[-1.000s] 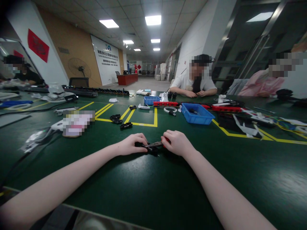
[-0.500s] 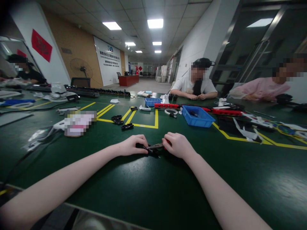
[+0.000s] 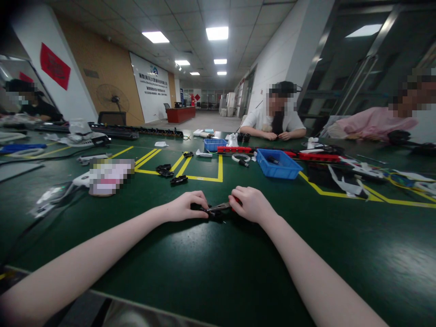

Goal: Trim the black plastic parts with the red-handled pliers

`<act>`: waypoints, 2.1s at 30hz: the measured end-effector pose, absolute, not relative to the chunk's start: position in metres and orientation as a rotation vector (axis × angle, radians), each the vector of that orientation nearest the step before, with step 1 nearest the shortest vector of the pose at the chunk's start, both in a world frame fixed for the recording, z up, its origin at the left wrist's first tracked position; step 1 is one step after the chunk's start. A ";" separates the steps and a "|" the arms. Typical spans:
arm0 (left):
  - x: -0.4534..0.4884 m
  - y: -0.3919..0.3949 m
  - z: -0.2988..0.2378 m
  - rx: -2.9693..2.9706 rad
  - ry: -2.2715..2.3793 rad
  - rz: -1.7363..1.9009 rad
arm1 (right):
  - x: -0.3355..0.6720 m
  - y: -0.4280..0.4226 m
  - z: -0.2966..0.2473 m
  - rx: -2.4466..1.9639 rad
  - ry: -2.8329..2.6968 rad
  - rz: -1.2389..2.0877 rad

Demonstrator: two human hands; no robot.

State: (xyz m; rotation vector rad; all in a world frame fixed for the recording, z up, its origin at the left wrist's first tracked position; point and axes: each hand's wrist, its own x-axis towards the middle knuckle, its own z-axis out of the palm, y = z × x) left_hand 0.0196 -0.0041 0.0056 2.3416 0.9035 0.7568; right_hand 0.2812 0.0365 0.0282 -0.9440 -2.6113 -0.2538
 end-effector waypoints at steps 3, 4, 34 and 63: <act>0.021 -0.005 0.004 2.342 0.867 0.806 | 0.281 0.037 0.028 -0.946 -2.615 -0.260; 0.021 -0.005 0.004 2.342 0.855 0.827 | 0.281 0.037 0.028 -0.946 -2.618 -0.261; 0.026 -0.013 0.014 2.924 1.281 0.510 | 0.281 0.034 0.027 -1.122 -2.534 -0.308; 0.024 -0.013 0.012 2.858 1.316 0.549 | 0.278 0.032 0.031 -1.237 -2.546 -0.315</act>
